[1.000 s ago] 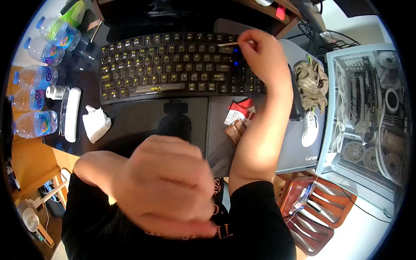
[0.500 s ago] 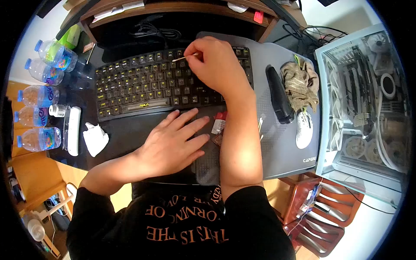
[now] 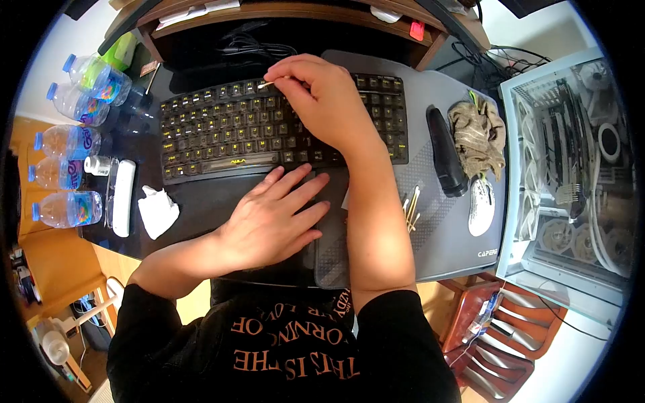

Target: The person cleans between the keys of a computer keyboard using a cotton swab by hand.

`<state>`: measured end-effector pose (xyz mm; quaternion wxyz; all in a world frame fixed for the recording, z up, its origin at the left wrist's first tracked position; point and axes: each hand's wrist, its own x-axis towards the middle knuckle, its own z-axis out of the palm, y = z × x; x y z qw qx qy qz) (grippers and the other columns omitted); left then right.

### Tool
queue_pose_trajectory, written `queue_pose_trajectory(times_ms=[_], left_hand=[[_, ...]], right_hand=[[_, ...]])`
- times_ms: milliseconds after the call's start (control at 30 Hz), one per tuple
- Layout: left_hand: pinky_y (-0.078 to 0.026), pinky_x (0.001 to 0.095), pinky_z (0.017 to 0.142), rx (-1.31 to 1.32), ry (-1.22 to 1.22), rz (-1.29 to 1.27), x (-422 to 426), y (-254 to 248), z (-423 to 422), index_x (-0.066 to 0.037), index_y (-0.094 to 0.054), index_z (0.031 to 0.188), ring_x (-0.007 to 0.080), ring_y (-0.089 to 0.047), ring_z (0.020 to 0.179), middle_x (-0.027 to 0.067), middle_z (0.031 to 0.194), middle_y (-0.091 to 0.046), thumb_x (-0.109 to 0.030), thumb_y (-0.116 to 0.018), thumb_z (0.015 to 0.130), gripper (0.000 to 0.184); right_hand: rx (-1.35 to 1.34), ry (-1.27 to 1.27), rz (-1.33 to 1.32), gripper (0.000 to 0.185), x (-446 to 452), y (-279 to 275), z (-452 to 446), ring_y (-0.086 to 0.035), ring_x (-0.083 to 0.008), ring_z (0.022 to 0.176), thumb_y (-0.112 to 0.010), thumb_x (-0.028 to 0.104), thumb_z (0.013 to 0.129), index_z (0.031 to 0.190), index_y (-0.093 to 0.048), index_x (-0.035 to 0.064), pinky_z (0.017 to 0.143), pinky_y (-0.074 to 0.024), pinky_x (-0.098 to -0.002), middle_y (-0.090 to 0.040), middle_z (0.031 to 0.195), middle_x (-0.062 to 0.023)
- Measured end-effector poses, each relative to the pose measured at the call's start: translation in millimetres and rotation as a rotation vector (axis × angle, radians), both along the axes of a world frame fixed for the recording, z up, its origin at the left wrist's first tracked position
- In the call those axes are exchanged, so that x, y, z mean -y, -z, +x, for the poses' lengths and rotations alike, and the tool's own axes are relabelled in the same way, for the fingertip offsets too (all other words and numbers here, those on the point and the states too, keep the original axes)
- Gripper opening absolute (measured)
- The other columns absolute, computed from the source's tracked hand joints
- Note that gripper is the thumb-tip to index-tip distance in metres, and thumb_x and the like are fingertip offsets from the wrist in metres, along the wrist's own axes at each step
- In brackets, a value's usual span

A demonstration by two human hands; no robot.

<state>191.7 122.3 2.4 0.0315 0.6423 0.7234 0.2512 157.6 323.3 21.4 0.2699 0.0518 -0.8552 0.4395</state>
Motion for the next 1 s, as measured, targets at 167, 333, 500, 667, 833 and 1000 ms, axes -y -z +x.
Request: queue_pose_trajectory(times_ms=[167, 333, 500, 667, 833, 1000], left_hand=[[-0.041, 0.0539, 0.11, -0.013, -0.001, -0.007, 0, 2, -1, -0.009, -0.067, 0.119, 0.0366, -0.046, 0.136, 0.0153, 0.144, -0.052, -0.031, -0.074, 0.085, 0.041], [-0.04, 0.0531, 0.112, -0.014, 0.001, -0.01, 0, 2, -1, -0.009, -0.066, 0.12, 0.0359, -0.045, 0.137, 0.0153, 0.144, -0.052, -0.031, -0.073, 0.086, 0.041], [-0.04, 0.0531, 0.112, -0.016, 0.003, -0.021, -1, 3, -1, -0.009, -0.066, 0.12, 0.0358, -0.045, 0.137, 0.0153, 0.143, -0.053, -0.031, -0.073, 0.086, 0.041], [-0.04, 0.0535, 0.112, -0.017, 0.002, -0.02, 0, 3, -2, -0.009, -0.066, 0.121, 0.0362, -0.045, 0.137, 0.0155, 0.143, -0.052, -0.031, -0.073, 0.086, 0.042], [-0.041, 0.0539, 0.111, 0.001, 0.011, -0.022, -1, 2, -2, -0.009, -0.066, 0.122, 0.0362, -0.046, 0.137, 0.0149, 0.142, -0.054, -0.03, -0.074, 0.086, 0.042], [-0.046, 0.0494, 0.104, 0.126, 0.025, 0.137, 0, -6, -3, -0.008, -0.069, 0.119, 0.0348, -0.056, 0.124, 0.0127, 0.13, -0.061, -0.019, -0.076, 0.083, 0.038]], right_hand=[[0.024, -0.022, -0.174, 0.016, 8, 6, -2, -0.072, -0.0216, 0.073, -0.067, 0.011, 0.093, 0.107, -0.076, 0.0073, 0.065, -0.0529, -0.03, -0.075, 0.086, -0.011], [0.002, 0.016, -0.109, 0.015, 16, 7, -6, -0.073, -0.0251, 0.073, -0.071, 0.014, 0.092, 0.105, -0.072, 0.0066, 0.064, -0.0528, -0.0323, -0.075, 0.086, -0.012], [0.009, 0.052, -0.028, 0.013, 18, 5, -4, -0.071, -0.0293, 0.07, -0.072, 0.016, 0.091, 0.095, -0.068, 0.0045, 0.063, -0.0525, -0.0347, -0.072, 0.079, -0.0123], [0.082, 0.154, -0.003, 0.012, -26, 0, 9, -0.071, -0.0202, 0.074, -0.072, 0.012, 0.091, 0.094, -0.066, 0.0018, 0.066, -0.0525, -0.0311, -0.073, 0.082, -0.0103], [0.187, 0.141, -0.23, 0.009, -62, 3, 23, -0.069, -0.0125, 0.083, -0.069, 0.007, 0.093, 0.091, -0.064, -0.0004, 0.074, -0.0536, -0.0258, -0.074, 0.087, -0.0075], [0.151, 0.08, -0.197, 0.01, -43, 8, 12, -0.069, -0.0125, 0.083, -0.069, 0.007, 0.093, 0.091, -0.063, -0.0007, 0.074, -0.0535, -0.0258, -0.073, 0.086, -0.007]])
